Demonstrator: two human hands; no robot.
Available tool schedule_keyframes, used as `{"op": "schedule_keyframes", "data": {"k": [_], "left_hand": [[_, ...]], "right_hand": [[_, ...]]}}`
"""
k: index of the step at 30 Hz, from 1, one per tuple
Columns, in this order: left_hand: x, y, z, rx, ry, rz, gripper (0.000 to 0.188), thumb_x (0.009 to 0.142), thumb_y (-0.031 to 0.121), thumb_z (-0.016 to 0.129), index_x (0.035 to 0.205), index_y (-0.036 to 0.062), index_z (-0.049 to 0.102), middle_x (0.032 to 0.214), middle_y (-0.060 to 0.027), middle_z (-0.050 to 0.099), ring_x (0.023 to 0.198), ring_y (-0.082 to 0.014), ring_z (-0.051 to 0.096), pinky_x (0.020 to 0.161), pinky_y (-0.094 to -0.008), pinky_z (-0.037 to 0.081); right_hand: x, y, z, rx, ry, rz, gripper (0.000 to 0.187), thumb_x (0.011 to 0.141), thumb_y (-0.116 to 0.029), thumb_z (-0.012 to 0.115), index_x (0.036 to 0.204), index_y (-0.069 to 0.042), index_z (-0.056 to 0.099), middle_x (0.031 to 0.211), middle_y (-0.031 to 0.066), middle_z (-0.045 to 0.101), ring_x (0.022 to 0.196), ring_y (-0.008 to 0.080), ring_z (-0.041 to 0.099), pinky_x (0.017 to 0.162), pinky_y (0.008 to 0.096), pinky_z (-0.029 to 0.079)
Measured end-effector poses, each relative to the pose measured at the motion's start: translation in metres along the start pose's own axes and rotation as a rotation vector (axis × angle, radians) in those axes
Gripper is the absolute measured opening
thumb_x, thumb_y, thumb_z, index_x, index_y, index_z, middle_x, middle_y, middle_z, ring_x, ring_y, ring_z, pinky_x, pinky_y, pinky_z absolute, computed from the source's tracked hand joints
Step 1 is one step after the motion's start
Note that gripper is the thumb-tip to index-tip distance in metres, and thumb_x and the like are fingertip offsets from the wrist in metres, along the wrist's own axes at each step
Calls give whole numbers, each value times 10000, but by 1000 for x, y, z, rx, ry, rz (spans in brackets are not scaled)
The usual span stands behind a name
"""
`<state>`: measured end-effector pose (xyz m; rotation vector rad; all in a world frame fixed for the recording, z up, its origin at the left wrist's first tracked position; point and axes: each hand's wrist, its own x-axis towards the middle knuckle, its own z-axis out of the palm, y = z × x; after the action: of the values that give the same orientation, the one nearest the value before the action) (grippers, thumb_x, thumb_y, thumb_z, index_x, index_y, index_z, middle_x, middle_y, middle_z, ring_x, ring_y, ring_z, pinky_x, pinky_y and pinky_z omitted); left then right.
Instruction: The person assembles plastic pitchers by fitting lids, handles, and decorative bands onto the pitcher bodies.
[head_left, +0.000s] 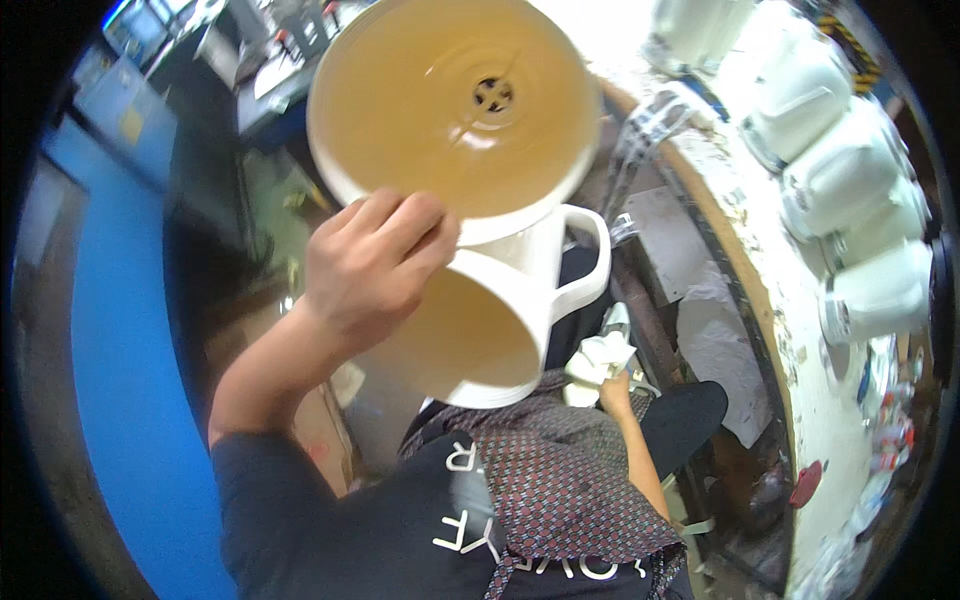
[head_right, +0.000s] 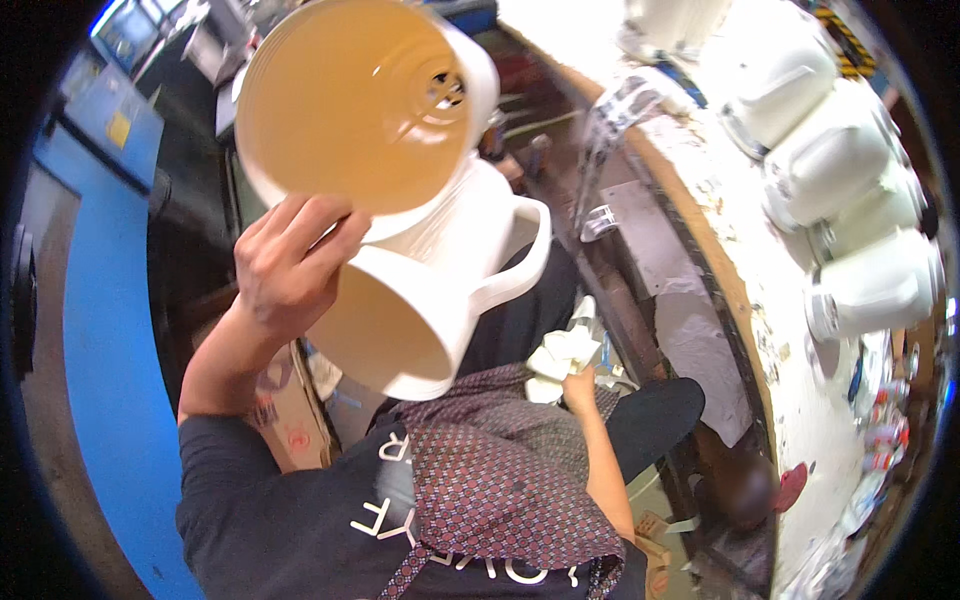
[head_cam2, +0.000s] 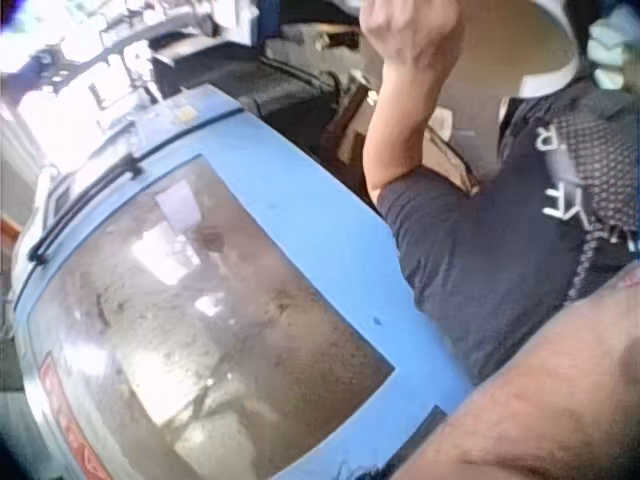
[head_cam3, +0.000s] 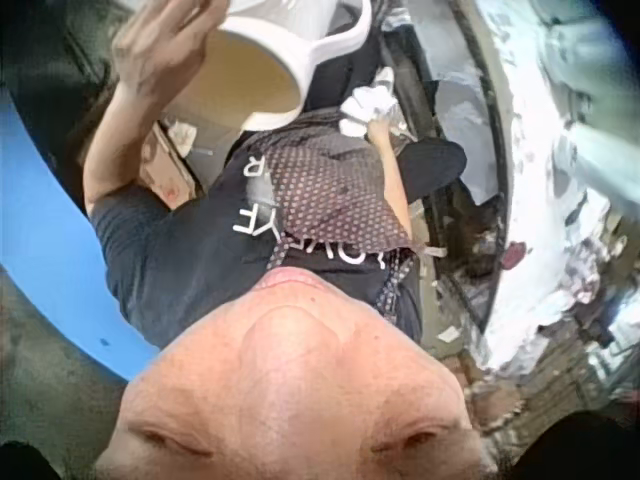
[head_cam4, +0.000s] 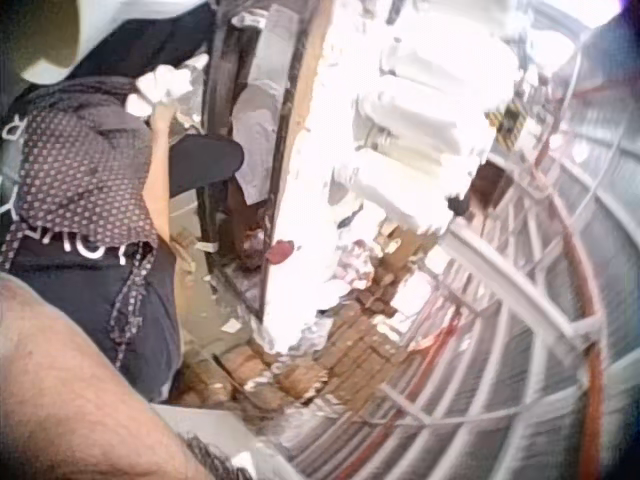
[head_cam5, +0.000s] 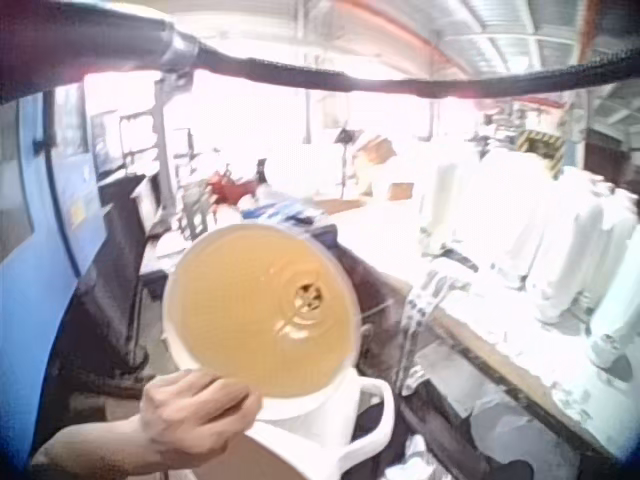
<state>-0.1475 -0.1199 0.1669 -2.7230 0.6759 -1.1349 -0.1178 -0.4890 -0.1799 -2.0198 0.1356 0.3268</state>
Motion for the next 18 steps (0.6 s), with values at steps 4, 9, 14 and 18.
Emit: {"op": "schedule_keyframes", "data": {"k": [4, 9, 14, 18], "left_hand": [[28, 2, -14, 37, 20, -31, 310, 559, -75, 562, 837, 37, 640, 789, -74, 596, 701, -231, 611, 560, -309, 484], [82, -29, -19, 131, 182, 47, 320, 583, -109, 541, 868, -5, 644, 808, -133, 603, 688, -279, 615, 582, -332, 493], [176, -71, -4, 268, 304, -18, 303, 660, -117, 553, 929, -3, 632, 880, -131, 613, 705, -290, 613, 601, -334, 485], [268, -132, 63, 352, 407, 77, 206, 717, -38, 627, 902, 53, 647, 888, -88, 622, 756, -291, 627, 647, -340, 499]], "right_hand": [[-1, -20, 6, 157, 27, 12, 315, 774, -22, 569, 1078, 58, 560, 985, 175, 646, 923, 262, 616, 804, 356, 474], [6, 6, 2, 144, 52, 70, 350, 769, -73, 602, 1100, 34, 560, 1027, 182, 638, 963, 286, 608, 838, 376, 465], [24, 36, 2, 391, -36, 58, 333, 764, -68, 583, 1081, 32, 565, 1022, 186, 633, 971, 270, 597, 842, 384, 456], [37, 122, 25, -110, -14, -169, 347, 769, -106, 608, 1075, 34, 522, 1024, 241, 586, 987, 375, 557, 851, 446, 425]]}}
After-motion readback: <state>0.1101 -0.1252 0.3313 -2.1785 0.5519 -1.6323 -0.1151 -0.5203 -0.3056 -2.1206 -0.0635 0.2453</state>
